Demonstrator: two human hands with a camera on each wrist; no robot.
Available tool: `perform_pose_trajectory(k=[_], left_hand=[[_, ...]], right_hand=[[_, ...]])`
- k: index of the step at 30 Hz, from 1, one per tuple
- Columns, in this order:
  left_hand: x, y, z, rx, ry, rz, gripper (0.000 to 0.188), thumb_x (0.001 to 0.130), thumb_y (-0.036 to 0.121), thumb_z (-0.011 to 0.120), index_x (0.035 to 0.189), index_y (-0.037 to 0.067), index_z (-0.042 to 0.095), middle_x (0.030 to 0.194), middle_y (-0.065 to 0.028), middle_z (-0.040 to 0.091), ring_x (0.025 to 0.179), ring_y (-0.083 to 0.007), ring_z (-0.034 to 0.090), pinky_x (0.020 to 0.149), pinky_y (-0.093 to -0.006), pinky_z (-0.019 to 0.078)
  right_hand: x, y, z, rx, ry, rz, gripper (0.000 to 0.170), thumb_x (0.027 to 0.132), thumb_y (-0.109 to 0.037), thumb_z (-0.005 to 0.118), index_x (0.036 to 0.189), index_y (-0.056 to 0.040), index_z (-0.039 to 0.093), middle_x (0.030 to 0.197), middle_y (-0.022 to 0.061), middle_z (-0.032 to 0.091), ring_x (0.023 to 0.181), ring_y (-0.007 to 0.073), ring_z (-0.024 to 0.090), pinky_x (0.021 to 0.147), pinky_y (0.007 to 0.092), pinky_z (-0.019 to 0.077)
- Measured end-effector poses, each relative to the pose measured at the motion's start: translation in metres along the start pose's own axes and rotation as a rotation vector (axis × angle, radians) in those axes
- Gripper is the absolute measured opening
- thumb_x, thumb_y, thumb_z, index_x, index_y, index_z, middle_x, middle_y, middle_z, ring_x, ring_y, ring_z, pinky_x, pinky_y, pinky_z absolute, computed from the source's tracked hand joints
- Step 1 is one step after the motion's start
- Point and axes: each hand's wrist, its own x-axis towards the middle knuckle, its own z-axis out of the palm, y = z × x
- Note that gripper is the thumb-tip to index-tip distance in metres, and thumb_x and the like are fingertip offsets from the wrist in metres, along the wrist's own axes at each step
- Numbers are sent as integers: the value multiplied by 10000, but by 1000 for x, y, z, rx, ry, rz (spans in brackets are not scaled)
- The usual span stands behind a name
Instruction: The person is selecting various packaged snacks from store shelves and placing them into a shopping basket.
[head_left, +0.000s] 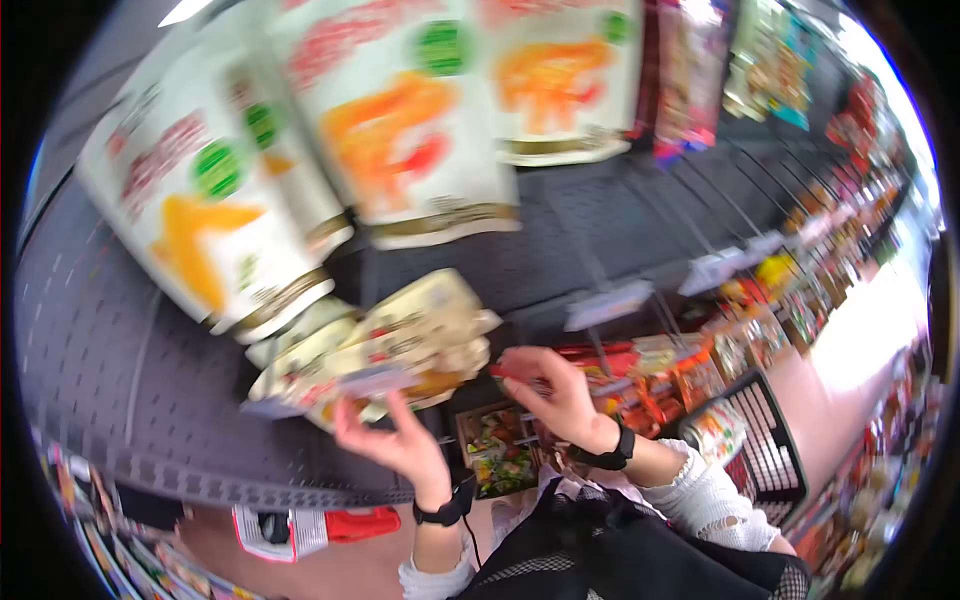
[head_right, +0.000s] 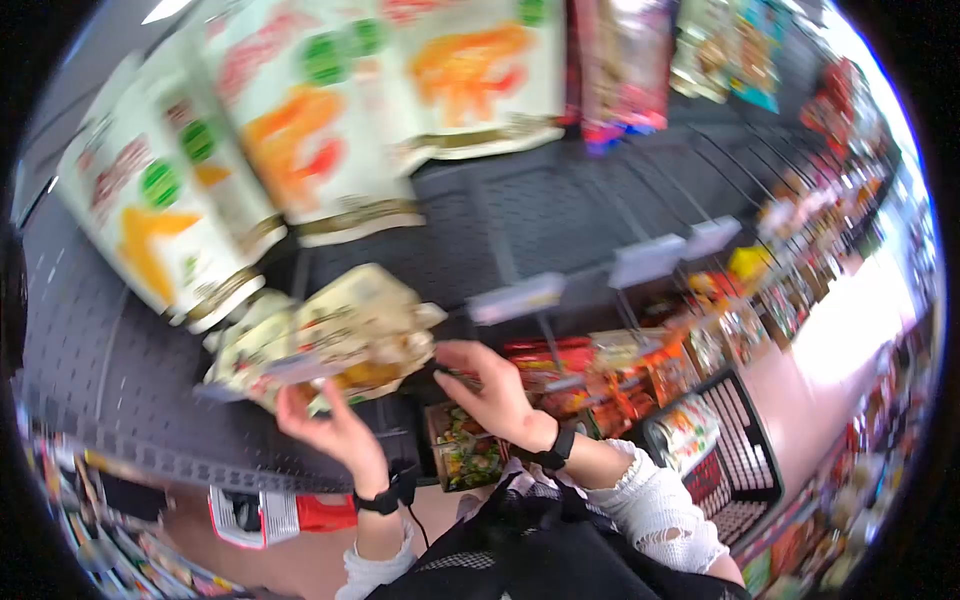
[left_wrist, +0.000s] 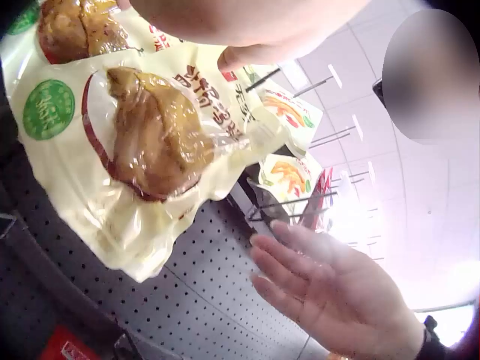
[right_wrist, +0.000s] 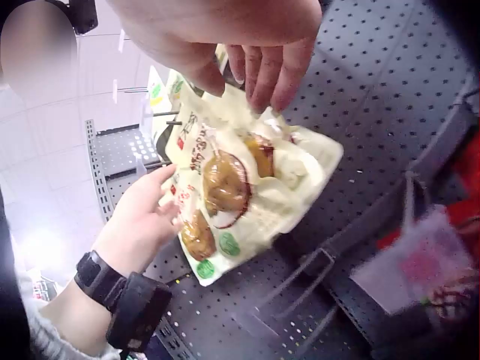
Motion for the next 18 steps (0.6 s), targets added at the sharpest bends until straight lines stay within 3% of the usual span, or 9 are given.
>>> perform_pose_trajectory(k=[3, 6, 9, 11, 12, 14, 15, 18], left_hand=[[-47, 19, -1, 7, -9, 61, 430, 865, 52, 560, 1212, -34, 321, 1236, -184, 369, 1140, -279, 398, 962, -389, 314], [-103, 35, 5, -72, -196, 170, 376, 843, 5, 548, 1156, -35, 344, 1129, -171, 395, 996, -255, 427, 905, -381, 339], [-154, 62, 23, -191, -481, 184, 336, 836, -11, 532, 1108, -35, 336, 1036, -144, 393, 862, -218, 440, 801, -350, 386], [-188, 85, 39, -373, -770, -113, 365, 830, -22, 522, 1124, -36, 306, 1049, -150, 396, 802, -195, 459, 718, -293, 416], [-201, 95, 49, -397, -897, -123, 395, 824, -36, 514, 1143, -35, 281, 1072, -160, 392, 755, -169, 461, 654, -255, 424], [-231, 118, 69, -444, -1014, -260, 392, 820, -46, 513, 1145, -37, 294, 1061, -155, 425, 753, -153, 464, 675, -257, 423], [-245, 130, 78, -446, -1081, -331, 390, 821, -47, 512, 1147, -36, 298, 1053, -149, 439, 747, -148, 466, 684, -251, 421], [-286, 158, 100, -406, -1225, -286, 346, 850, -47, 482, 1154, -5, 321, 1041, -110, 459, 745, -122, 462, 679, -246, 409]], right_hand=[[-52, 28, -58, -84, 71, 144, 231, 870, -29, 549, 1099, 3, 541, 899, 78, 659, 794, 118, 643, 702, 256, 509], [-115, 62, -126, -36, 396, 364, 222, 873, -42, 539, 1093, -28, 550, 836, 66, 656, 708, 116, 640, 633, 249, 501], [-196, 122, -203, -14, 784, 513, 247, 848, -21, 540, 1095, -33, 545, 812, 79, 639, 772, 148, 631, 689, 267, 501], [-249, 146, -253, -306, 851, 793, 345, 811, -83, 606, 1136, -21, 506, 930, 121, 620, 888, 205, 609, 768, 314, 493], [-277, 169, -272, -346, 904, 910, 416, 786, -125, 638, 1153, -4, 484, 1003, 150, 593, 948, 244, 584, 813, 340, 475], [-338, 231, -308, -379, 942, 1139, 624, 720, -228, 709, 1201, 44, 419, 1171, 230, 501, 1097, 340, 495, 939, 390, 399], [-345, 232, -321, -471, 912, 1219, 678, 707, -232, 716, 1225, 60, 389, 1179, 258, 488, 1119, 357, 477, 966, 389, 378], [-364, 266, -343, -449, 994, 1385, 773, 669, -238, 741, 1253, 74, 340, 1199, 285, 464, 1138, 359, 466, 982, 379, 370]])
